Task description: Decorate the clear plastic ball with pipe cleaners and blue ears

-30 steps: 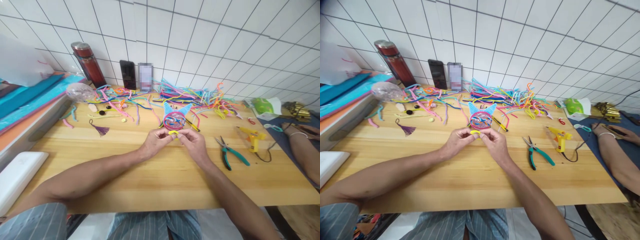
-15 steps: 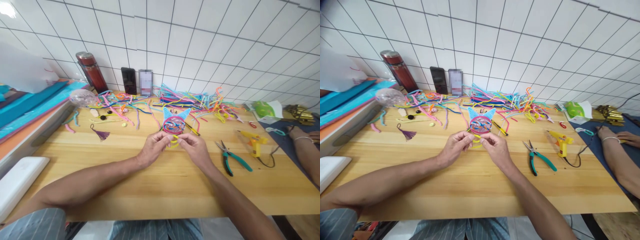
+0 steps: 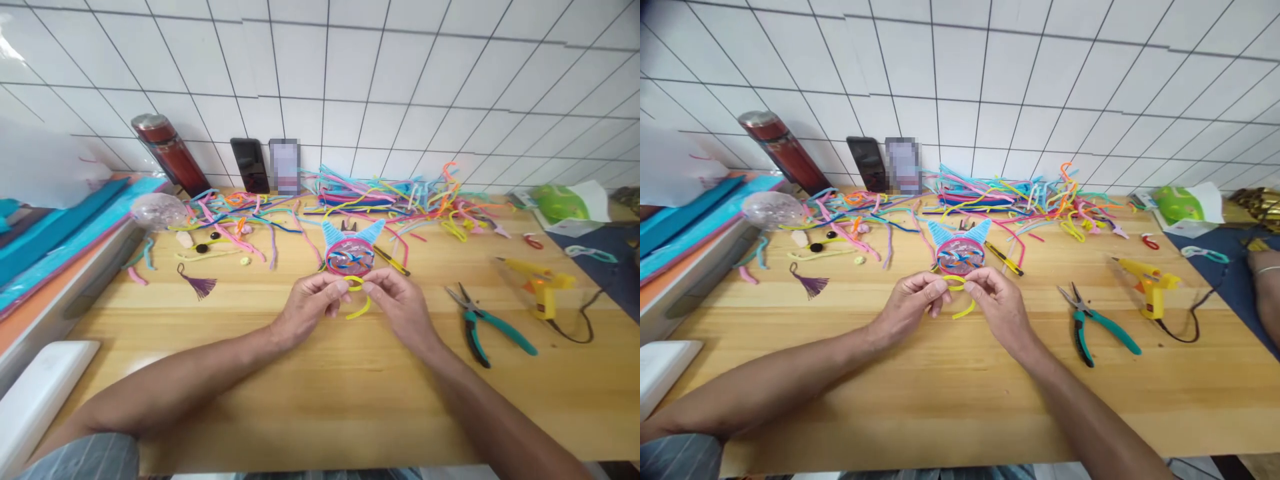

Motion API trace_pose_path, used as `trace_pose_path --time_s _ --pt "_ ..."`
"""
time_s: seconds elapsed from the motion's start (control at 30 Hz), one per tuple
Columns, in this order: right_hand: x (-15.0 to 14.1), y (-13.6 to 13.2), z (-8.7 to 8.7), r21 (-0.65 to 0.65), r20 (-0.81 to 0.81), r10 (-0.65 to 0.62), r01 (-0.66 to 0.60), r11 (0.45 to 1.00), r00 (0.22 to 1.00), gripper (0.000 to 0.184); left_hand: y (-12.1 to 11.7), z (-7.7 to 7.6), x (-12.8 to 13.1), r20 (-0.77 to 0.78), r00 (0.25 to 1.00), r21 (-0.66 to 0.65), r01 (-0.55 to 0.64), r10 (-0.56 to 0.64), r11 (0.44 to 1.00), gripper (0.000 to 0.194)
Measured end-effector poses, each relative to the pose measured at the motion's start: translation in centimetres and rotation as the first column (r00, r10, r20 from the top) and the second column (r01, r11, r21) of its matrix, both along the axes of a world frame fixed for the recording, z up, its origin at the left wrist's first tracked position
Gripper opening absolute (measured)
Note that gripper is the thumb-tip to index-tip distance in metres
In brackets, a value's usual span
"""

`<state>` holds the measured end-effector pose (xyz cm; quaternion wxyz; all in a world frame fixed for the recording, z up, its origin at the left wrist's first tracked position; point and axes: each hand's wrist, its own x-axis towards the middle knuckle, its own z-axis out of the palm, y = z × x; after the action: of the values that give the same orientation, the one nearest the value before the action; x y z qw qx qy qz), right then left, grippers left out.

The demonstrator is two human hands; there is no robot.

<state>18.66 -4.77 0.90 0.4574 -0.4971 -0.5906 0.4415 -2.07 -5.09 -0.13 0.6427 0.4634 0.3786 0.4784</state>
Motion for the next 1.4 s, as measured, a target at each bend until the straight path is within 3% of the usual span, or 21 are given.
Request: trace_pose_path --time_s 0.1,0.23,0.4,0.6,0.77,0.97,1.1,1.23,1.4 --pt "1.6 1.3 0.4 -0.035 0.006 -0.080 0.080 0.996 0.997 0.024 0.4 0.0 -0.3 -0.006 1.000 0.013 -0.002 0.002 1.000 0.061" --pt "3.6 3.8 0.1 -0.021 -0.020 -0.212 0.212 0.977 0.977 0.027 1.1 -0.6 -1.0 -0.107 0.976 0.107 -0.176 0.188 0.978 0.058" --pt "3.5 5.3 -1.1 -0.031 0.034 -0.152 0.153 0.988 0.988 0.026 1.8 -1.6 -1.5 -0.211 0.941 0.229 -0.215 0.264 0.949 0.052" --pt "2.7 5.2 -1.5 0.051 0.090 -0.124 0.120 0.992 0.988 0.021 2.6 -2.6 -2.2 -0.254 0.909 0.474 -0.181 0.330 0.862 0.022" --pt "2.8 5.1 -1.4 0.118 0.116 -0.133 0.119 0.986 0.984 0.018 3.1 -2.5 -2.8 -0.284 0.872 0.672 -0.115 0.398 0.732 0.011" --pt "2.6 5.0 -1.3 0.116 0.105 -0.124 0.111 0.987 0.987 0.017 2.3 0.4 -2.7 -0.336 0.796 0.838 0.009 0.504 0.545 0.015" --pt "2.5 5.0 -1.4 0.104 0.096 -0.112 0.102 0.989 0.989 0.015 2.4 2.4 -1.7 -0.459 0.725 0.850 0.191 0.513 0.492 0.020" --pt "2.5 4.9 -1.7 0.106 0.085 -0.115 0.106 0.989 0.990 0.016 3.4 3.3 -0.1 -0.530 0.618 0.846 0.336 0.580 0.415 0.013" --pt "2.4 4.6 -2.0 0.095 0.063 -0.112 0.105 0.990 0.992 0.017 4.3 3.3 0.8 -0.598 0.496 0.801 0.411 0.630 0.436 0.017"
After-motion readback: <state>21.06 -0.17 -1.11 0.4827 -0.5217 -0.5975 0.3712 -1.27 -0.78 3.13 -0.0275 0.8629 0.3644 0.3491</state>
